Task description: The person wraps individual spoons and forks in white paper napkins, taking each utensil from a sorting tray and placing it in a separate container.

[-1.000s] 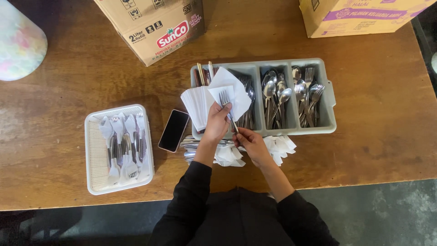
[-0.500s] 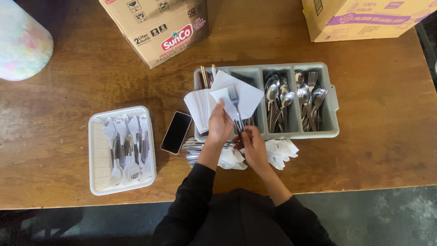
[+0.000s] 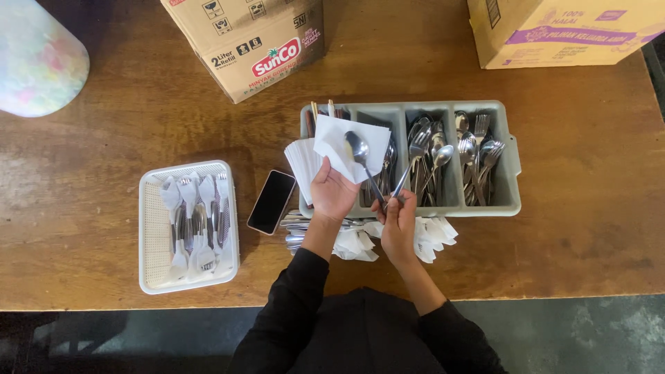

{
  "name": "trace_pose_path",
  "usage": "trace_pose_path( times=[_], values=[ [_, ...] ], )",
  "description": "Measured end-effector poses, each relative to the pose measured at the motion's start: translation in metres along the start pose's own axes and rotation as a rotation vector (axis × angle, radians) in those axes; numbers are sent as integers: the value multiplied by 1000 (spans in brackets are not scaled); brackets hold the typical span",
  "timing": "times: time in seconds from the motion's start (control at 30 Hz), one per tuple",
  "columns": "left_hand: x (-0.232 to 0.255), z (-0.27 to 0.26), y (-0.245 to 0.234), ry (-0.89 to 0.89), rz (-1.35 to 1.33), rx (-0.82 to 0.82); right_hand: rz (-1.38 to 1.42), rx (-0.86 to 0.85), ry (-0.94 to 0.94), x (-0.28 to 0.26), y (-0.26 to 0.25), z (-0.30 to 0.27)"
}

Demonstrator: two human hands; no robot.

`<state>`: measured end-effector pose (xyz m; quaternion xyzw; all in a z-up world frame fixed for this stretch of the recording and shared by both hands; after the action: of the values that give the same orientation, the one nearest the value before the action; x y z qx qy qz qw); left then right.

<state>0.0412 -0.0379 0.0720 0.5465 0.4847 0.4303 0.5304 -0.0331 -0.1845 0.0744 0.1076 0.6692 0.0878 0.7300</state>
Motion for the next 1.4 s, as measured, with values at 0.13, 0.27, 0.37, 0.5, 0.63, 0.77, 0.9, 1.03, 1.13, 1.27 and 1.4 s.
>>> trace_pose_path(
  times=[0.13, 0.27, 0.37, 0.5, 0.63, 0.77, 0.9, 1.03, 1.13, 1.27, 1.4],
  values=[
    [5, 2, -10, 20, 29, 75, -41, 42, -42, -6, -11, 3],
    [13, 0, -24, 75, 119, 164, -25, 210, -5, 8, -48, 12],
    [17, -5, -32, 91, 184, 189, -138, 370, 29, 25, -90, 20],
    [15, -4, -44, 86, 253, 286, -325, 457, 138, 47, -138, 30],
    [10, -1, -48, 80, 269, 234, -346, 321, 121, 61, -159, 50],
    [10, -2, -48, 85, 295, 235, -608, 343, 370, 71, -173, 66],
    [16, -6, -43, 97, 240, 238, -98, 280, 212, 57, -170, 83],
    [21, -9, -32, 110, 315, 235, 26, 129, 57, 63, -186, 102],
    [20, -10, -29, 111, 320, 253, 24, 241, 301, 83, -203, 109],
    [18, -6, -36, 114, 310, 268, -777, 282, 368, 83, -195, 106],
    [17, -6, -44, 104, 305, 277, -1079, 121, 88, 94, -165, 105]
  ],
)
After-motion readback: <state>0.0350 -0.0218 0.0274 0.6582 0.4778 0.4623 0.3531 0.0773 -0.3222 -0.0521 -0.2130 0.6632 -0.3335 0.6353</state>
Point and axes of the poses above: each hand's wrist, its own z-axis towards the middle knuckle, its own y-axis out of the palm, x = y × z, the point moved 5 cm from there along z, towards the middle knuckle, and after that the axes turned 8 degrees about z, right-handed, at the moved point
